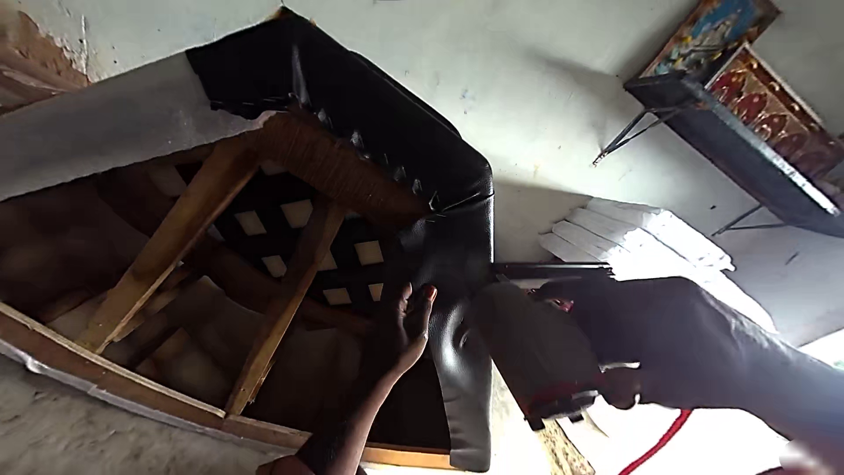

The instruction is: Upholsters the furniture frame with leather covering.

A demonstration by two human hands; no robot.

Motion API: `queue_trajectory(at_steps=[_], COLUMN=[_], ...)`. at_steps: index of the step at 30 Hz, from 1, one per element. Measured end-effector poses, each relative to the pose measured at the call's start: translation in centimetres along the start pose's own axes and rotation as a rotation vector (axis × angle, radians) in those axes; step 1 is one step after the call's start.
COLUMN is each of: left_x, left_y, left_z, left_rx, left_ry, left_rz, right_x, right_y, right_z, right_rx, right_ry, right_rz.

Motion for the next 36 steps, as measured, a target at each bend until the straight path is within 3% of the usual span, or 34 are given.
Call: queue_trajectory(at_steps=[4,7,11,17,23,26,32,36], left_x=[-0.4,-0.6,-0.9,-1.1,-1.1,-1.1,-0.2,3.1], left_y=[0.3,0.6,1.1,1.7,1.8,1.7,1.3,-0.8], left_z=[0.6,1.0,0.9,0.8,0.3,0.7,0.4,1.1], left_rx=[-0.050,-0.078,-0.075,-0.151,-0.117,-0.064,0.000,0.120], left_ry=[-0.096,-0.132,-0.118,-0.123,-0.005,-0.031,-0.021,0.218], left_rz=[-0.006,-0.005,0.027,0.039,0.105,0.101,-0.013,0.026], right_x=[-2.3,-1.9,-1.0,0.2,1.9,4.4,15.3,19.4], right_y=[-0.3,-1.2,-2.2,-4.5,-9.8,-11.4,-22.1,-29.3], right_z=[-1.8,-1.8,-0.7,-0.4,-2.9,-1.4,4.2,7.1], right_rx=[0.062,0.030,-0.071,-0.069,0.037,-0.164,-0.560,-0.733], right_ry=[0.094,0.057,-0.057,-0.069,0.017,0.001,-0.159,-0.351], right_rz=[-0.021,-0.009,0.061,0.076,-0.013,0.042,0.129,0.189])
Point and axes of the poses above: each hand's wrist, its own x-axis away from the middle knuckle, its own y-axis out of the back of the hand, z = x × y, the point moved 1 cm from there along -x, towards the middle knuckle, and after that the axes turned 10 degrees about z, right-handed, at the moved point
